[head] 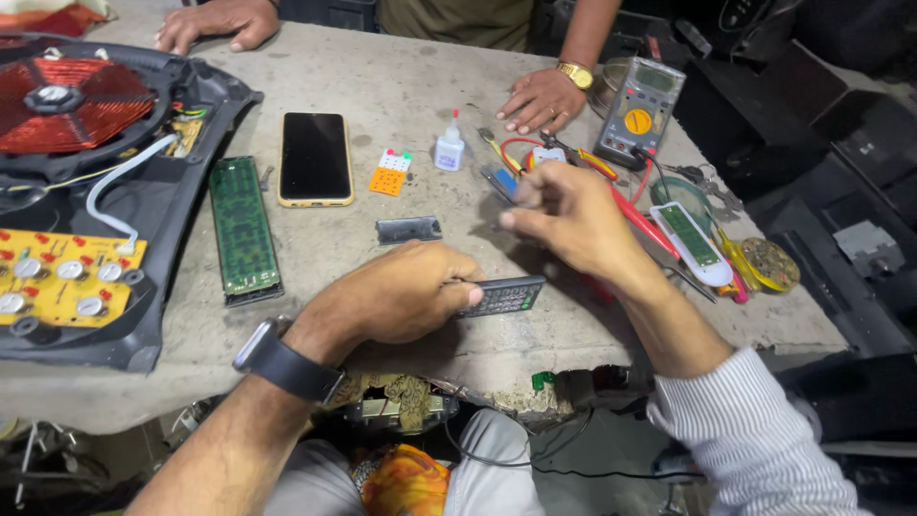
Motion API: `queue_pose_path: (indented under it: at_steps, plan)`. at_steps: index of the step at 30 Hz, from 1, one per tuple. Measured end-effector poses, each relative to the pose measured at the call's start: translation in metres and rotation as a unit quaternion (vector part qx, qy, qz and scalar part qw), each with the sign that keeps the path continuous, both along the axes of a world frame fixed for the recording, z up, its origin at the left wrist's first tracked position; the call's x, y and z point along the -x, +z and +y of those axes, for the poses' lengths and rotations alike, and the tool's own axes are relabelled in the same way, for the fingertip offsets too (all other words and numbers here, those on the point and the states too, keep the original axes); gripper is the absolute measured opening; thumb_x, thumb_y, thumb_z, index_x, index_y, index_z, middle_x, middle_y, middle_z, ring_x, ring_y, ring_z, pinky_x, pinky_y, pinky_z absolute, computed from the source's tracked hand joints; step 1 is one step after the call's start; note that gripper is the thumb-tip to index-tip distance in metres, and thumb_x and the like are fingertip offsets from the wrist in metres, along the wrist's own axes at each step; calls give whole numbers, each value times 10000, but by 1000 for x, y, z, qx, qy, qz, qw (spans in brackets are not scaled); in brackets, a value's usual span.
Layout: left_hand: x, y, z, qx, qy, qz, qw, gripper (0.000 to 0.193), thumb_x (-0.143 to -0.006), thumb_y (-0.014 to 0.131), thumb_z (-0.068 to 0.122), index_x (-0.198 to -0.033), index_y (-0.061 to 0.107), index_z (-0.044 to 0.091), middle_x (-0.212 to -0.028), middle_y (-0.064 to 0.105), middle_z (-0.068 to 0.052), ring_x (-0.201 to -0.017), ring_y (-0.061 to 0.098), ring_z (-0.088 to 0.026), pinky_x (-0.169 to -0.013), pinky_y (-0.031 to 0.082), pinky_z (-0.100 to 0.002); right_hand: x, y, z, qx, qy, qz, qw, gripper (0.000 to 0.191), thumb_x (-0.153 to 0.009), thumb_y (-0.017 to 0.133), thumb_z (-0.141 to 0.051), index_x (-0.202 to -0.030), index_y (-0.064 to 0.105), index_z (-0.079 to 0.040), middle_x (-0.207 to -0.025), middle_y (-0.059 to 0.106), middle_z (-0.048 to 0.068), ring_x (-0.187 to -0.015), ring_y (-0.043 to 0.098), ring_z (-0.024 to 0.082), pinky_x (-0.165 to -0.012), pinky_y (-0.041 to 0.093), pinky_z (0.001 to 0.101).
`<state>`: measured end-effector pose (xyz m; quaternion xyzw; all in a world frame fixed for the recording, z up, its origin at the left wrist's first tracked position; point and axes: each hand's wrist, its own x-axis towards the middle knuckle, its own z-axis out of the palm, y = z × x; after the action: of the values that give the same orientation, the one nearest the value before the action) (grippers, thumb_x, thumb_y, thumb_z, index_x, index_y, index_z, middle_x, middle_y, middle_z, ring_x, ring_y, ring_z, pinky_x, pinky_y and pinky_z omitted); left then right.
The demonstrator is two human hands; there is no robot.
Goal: The person disassembles a black remote control, removes the battery cover, and uses a multimeter probe to test the circuit board. They then reassemble the remote, insert batteries, and press buttons to verify functionality.
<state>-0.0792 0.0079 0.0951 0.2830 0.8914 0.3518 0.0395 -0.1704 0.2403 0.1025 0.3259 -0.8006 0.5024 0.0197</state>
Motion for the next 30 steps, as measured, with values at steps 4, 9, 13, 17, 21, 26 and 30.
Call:
queue_pose_path:
  at_steps: [4,9,13,17,21,26,30]
  plan:
    - [4,-2,-1,-26,-3,-20,999,247,-917,623,262,-990,732,53,-803,737,-157,-763,719,-299,-736,535,-438,-77,-13,18,11,-152,235,960,172,-875,808,9,-971,667,-13,-843,685,34,-733,626,77,-652,509,235]
    - [3,-4,2,-25,-6,-19,999,249,-918,621,262,-1050,748,93,-860,759,-142,-811,736,-282,-756,542,-426,-123,-46,15,-60,-42,364,928,206,-830,809,1,-992,682,-5,-933,727,104,-822,715,172,-706,576,289]
    - [-4,-4,5,-23,-1,-16,1000,253,-906,627,259,-1075,746,115,-906,760,-142,-868,743,-299,-793,553,-429,-120,-57,8,-70,-25,327,942,202,-826,807,24,-999,711,-17,-955,751,94,-837,738,184,-723,580,299]
    - [-13,-3,8,-14,23,18,999,233,-891,647,273,-1043,759,136,-941,749,-160,-953,707,-355,-825,534,-473,-120,-62,6,-32,-27,291,956,231,-821,818,29,-1029,726,-15,-982,775,103,-843,752,186,-726,587,289]
    - [-19,0,9,11,50,24,998,220,-903,645,295,-1015,757,142,-952,735,-177,-992,682,-387,-838,522,-503,-125,-71,8,15,-37,307,951,228,-874,796,28,-1081,702,6,-989,783,129,-878,791,204,-769,632,292]
    - [-22,5,9,16,65,17,998,218,-896,645,302,-999,760,148,-940,733,-183,-987,682,-390,-835,525,-510,-124,-76,9,-6,-24,430,902,262,-886,840,-13,-1066,650,0,-985,762,144,-924,792,246,-787,641,323]
    - [-23,8,9,23,66,19,997,219,-898,644,307,-986,763,146,-936,730,-182,-979,679,-393,-831,523,-516,-123,-70,9,-47,5,465,884,279,-827,821,5,-1067,678,9,-1018,761,165,-938,785,282,-774,635,349]
